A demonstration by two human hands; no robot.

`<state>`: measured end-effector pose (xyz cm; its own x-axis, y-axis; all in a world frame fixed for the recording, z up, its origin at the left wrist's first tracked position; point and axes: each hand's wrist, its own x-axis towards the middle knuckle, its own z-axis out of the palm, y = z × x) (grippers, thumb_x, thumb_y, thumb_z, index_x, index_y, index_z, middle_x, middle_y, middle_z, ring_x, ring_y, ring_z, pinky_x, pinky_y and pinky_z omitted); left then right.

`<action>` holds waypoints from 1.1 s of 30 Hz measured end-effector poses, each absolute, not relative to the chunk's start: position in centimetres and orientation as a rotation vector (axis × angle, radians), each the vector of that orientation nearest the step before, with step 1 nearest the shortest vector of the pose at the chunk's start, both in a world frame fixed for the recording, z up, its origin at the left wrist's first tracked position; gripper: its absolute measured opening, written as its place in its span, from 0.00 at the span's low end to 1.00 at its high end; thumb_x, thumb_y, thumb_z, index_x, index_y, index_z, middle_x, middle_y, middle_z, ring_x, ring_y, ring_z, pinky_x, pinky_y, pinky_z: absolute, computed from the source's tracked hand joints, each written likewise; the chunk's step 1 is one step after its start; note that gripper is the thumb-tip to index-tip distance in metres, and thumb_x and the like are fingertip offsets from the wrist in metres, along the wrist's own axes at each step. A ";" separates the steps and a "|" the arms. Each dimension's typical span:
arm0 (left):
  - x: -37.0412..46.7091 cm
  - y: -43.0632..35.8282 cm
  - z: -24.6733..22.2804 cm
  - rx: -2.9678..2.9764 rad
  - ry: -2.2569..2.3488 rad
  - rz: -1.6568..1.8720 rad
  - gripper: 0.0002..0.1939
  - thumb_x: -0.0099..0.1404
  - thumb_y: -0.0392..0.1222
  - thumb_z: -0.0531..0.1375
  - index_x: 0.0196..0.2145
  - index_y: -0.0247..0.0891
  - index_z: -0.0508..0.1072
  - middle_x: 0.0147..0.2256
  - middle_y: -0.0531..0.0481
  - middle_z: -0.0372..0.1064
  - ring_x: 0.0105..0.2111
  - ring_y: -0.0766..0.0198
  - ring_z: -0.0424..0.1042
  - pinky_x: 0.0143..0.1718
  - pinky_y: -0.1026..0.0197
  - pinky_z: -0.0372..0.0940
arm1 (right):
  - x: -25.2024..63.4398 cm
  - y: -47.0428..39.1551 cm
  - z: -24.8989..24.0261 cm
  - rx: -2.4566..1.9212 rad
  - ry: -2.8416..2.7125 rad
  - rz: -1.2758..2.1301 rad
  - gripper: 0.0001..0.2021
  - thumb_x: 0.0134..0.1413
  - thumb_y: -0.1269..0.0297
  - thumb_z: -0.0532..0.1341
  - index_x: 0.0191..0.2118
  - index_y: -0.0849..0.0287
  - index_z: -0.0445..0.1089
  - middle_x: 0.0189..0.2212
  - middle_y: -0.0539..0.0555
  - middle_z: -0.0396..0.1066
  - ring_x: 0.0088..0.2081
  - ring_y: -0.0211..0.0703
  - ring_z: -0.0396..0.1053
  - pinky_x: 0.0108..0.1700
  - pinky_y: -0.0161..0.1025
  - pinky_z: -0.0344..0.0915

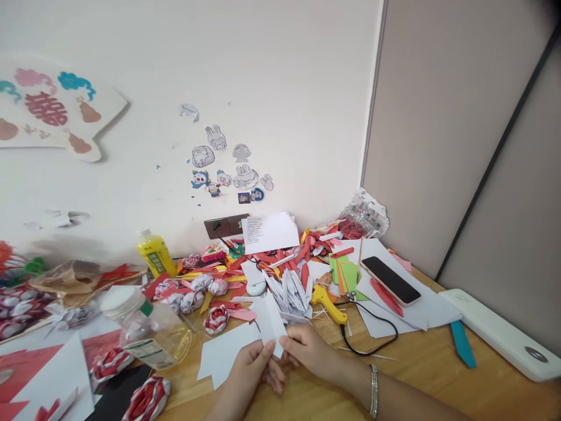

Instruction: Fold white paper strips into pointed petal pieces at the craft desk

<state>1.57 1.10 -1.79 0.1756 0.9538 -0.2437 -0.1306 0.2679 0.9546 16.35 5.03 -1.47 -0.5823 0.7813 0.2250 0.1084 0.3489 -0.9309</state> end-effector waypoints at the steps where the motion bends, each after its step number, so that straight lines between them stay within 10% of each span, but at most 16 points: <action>1: 1.6 1.1 -1.9 0.990 1.105 0.974 0.24 0.47 0.61 0.60 0.20 0.35 0.64 0.12 0.49 0.72 0.11 0.66 0.68 0.14 0.66 0.60 | 16.4 5.0 -1.6 -0.776 -1.937 1.257 0.19 0.55 0.55 0.50 0.17 0.60 0.58 0.13 0.46 0.56 0.17 0.34 0.54 0.20 0.31 0.51; 18: 1.7 0.4 -0.2 1.185 1.267 1.070 0.16 0.50 0.52 0.60 0.22 0.34 0.68 0.17 0.55 0.66 0.16 0.64 0.65 0.18 0.63 0.60 | 17.2 5.0 -0.8 -0.797 -1.866 1.242 0.08 0.49 0.68 0.55 0.37 0.61 0.65 0.25 0.49 0.64 0.27 0.38 0.62 0.29 0.32 0.57; 33: 2.3 -0.1 0.9 1.238 1.283 1.003 0.15 0.54 0.50 0.56 0.20 0.35 0.67 0.18 0.56 0.61 0.20 0.65 0.63 0.23 0.64 0.58 | 16.7 4.2 -1.0 -0.945 -2.047 0.743 0.07 0.51 0.70 0.55 0.24 0.61 0.64 0.19 0.47 0.62 0.23 0.36 0.60 0.25 0.31 0.55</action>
<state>2.31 -0.09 0.91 0.0766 0.9891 -0.1254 0.1170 0.1160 0.9863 16.75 4.22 -1.04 -0.4471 0.8076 0.3845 0.3727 0.5590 -0.7407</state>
